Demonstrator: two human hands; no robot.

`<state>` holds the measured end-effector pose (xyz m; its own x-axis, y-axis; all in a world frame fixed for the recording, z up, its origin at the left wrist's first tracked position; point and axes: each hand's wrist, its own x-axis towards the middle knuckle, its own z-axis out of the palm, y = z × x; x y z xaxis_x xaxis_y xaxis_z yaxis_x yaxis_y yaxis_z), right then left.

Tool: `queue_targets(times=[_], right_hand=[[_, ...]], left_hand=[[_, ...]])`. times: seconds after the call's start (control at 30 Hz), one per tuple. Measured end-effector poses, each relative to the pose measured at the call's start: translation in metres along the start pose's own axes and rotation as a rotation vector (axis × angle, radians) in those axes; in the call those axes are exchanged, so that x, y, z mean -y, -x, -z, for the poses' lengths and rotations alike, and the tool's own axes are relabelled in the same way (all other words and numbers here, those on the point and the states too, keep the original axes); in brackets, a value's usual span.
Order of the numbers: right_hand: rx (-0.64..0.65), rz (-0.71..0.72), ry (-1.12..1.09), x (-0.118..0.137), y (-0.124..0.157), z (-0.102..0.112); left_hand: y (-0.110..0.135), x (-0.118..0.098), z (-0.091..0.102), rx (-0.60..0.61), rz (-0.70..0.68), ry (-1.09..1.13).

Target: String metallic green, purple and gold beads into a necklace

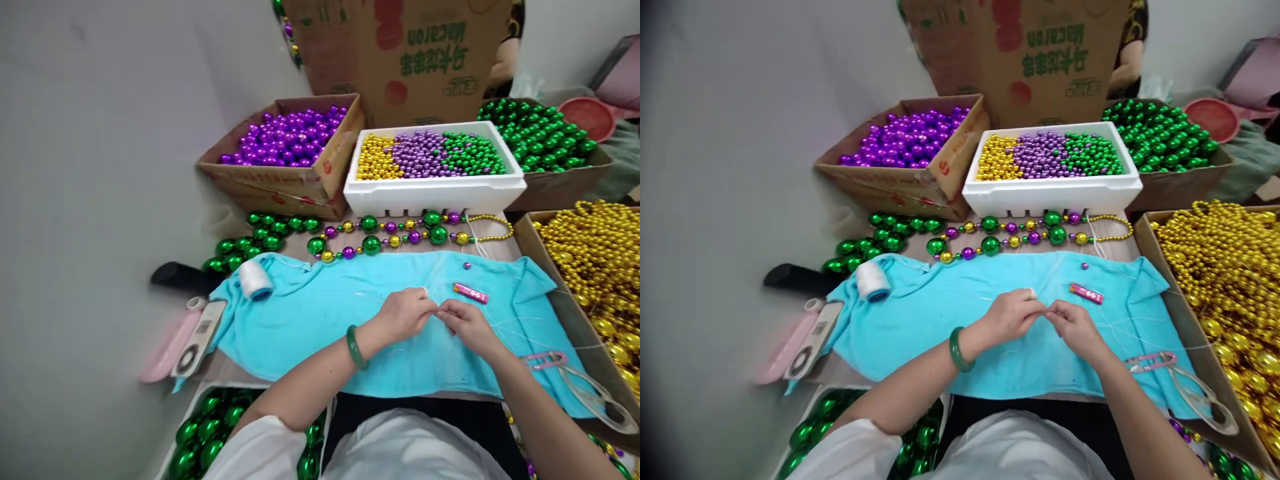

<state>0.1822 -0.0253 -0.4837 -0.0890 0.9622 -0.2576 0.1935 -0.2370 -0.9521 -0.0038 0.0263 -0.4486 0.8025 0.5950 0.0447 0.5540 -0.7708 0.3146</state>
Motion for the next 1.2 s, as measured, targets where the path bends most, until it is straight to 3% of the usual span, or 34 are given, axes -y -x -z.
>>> queue_targets(times=[0.13,0.27,0.37,0.5,0.63,0.73,0.9,0.97,1.03,1.2], right_hand=[[0.068,-0.072,-0.213,0.004,-0.002,0.002],[0.114,-0.15,-0.419,0.011,-0.008,0.006],[0.061,-0.16,-0.347,0.011,-0.012,0.008],[0.009,-0.053,-0.188,0.004,-0.016,0.01],[-0.004,0.018,0.023,-0.008,-0.014,0.016],[-0.02,0.035,0.082,-0.019,-0.01,0.023],[0.03,-0.025,-0.196,-0.027,-0.007,0.024],[0.092,-0.073,-0.351,-0.026,-0.005,0.02],[0.119,-0.102,-0.449,-0.026,-0.002,0.019],[0.06,-0.11,-0.543,-0.029,0.01,0.028]], left_hand=[[-0.003,-0.001,0.001,0.011,-0.09,-0.138],[-0.013,-0.001,0.004,-0.007,-0.09,-0.018],[-0.023,0.001,0.005,0.016,0.0,0.171],[-0.032,0.002,0.011,0.133,0.077,0.326],[-0.053,0.007,0.036,0.35,-0.029,0.326],[-0.097,0.018,0.07,0.33,-0.109,0.203],[-0.229,0.049,0.109,-0.087,-0.02,0.097],[-0.284,0.059,0.11,-0.195,0.057,0.094],[-0.33,0.063,0.103,-0.221,0.125,0.11],[-0.395,0.058,0.081,-0.177,0.332,0.141]])
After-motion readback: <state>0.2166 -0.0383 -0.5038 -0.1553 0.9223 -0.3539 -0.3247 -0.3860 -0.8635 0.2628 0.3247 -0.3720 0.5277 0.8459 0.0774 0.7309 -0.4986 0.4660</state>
